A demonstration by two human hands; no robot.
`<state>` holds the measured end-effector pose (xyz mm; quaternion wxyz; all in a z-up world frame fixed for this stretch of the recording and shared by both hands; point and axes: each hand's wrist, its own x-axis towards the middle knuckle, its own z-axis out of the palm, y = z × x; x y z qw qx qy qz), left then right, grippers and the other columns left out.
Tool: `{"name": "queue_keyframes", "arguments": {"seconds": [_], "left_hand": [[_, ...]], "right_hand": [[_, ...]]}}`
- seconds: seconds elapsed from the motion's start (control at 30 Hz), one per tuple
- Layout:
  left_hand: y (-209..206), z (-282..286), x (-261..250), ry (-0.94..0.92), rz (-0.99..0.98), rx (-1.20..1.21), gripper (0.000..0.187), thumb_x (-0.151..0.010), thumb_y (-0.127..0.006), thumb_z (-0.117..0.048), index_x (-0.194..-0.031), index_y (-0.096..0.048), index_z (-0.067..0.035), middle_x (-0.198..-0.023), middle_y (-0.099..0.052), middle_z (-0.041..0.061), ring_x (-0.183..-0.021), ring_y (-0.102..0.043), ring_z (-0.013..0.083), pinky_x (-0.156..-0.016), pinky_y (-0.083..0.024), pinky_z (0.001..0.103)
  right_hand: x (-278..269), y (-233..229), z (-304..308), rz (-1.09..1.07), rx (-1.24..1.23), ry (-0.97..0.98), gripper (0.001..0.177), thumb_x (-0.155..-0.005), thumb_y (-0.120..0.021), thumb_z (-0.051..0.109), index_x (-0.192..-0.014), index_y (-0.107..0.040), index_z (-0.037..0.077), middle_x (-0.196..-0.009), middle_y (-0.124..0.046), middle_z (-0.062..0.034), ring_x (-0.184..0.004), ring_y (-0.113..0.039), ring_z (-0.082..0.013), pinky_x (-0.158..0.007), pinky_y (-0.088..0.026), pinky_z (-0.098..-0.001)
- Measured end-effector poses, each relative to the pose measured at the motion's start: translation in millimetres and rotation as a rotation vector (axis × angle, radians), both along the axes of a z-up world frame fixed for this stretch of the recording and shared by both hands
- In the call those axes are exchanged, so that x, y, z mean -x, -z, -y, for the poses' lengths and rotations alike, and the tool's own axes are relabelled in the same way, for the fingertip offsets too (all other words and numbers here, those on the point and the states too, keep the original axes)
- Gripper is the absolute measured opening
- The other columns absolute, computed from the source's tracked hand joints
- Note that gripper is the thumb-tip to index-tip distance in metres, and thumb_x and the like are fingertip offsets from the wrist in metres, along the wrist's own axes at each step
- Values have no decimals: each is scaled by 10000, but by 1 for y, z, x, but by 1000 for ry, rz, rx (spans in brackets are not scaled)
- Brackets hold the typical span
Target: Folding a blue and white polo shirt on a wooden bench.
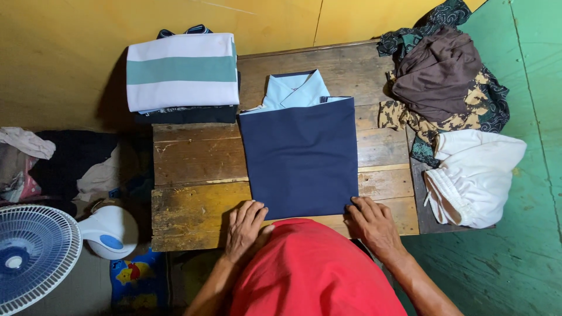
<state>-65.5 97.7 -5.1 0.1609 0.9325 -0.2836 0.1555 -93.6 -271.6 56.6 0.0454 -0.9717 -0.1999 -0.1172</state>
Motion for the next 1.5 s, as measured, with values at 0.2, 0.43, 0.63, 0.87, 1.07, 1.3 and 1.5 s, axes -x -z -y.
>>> {"name": "queue_keyframes", "arguments": {"seconds": [0.2,0.43,0.63,0.87,1.07,1.3,1.5], "left_hand": [[11,-11,-4,31,-16,-20,397,-1042,-537,-449,-1226,-677,-126,-1193,-639,98,-1208,-593,325,-869,-462,438],[2,-4,-1,19,-78,-3,536,-1042,-445,-571,-1275,-643,-131,-1258,-605,91,-1274,-549,314,-921,-430,436],[8,2,0,0,-95,-1,531,-1027,-465,-564,-1302,-632,-141,-1282,-594,88,-1301,-530,312,-946,-415,445],[13,14,-9,-60,-38,6,671,-994,-458,-674,-1359,-602,-129,-1324,-592,98,-1338,-512,309,-978,-388,462],[20,24,-17,-57,132,42,375,-960,-558,-348,-1249,-664,-134,-1255,-640,85,-1254,-585,309,-926,-416,459],[-32,18,-20,-42,70,99,246,-910,-586,-79,-1126,-683,-144,-1173,-678,46,-1215,-617,278,-958,-404,455],[-100,12,-19,1,-350,234,301,-785,-608,54,-1043,-694,-73,-1038,-757,38,-889,-660,189,-896,-399,350]], "right_hand": [[-8,-5,7,32,25,-85,281,-985,-549,234,-1249,-635,188,-1298,-650,-76,-1221,-625,-277,-932,-459,-408],[-12,-10,4,51,53,-98,300,-1017,-499,166,-1290,-622,142,-1268,-656,-95,-1184,-643,-275,-912,-478,-391],[-19,-11,3,87,39,-130,236,-1008,-525,147,-1201,-653,102,-1182,-680,-108,-1110,-661,-277,-919,-483,-413],[-30,-28,1,97,-57,-148,206,-967,-610,169,-1144,-664,77,-1051,-704,-109,-1018,-691,-267,-940,-487,-427],[-31,-60,-7,69,-85,-128,201,-980,-588,164,-1150,-662,86,-1063,-709,-92,-1052,-691,-239,-993,-477,-422],[-28,-53,-2,74,-80,-126,208,-948,-627,214,-1119,-667,104,-1034,-711,-77,-1011,-697,-220,-1005,-481,-441],[-16,-89,0,-314,-272,-80,289,-816,-717,166,-1093,-637,134,-879,-662,-22,-781,-616,-217,-889,-434,-369]]}}
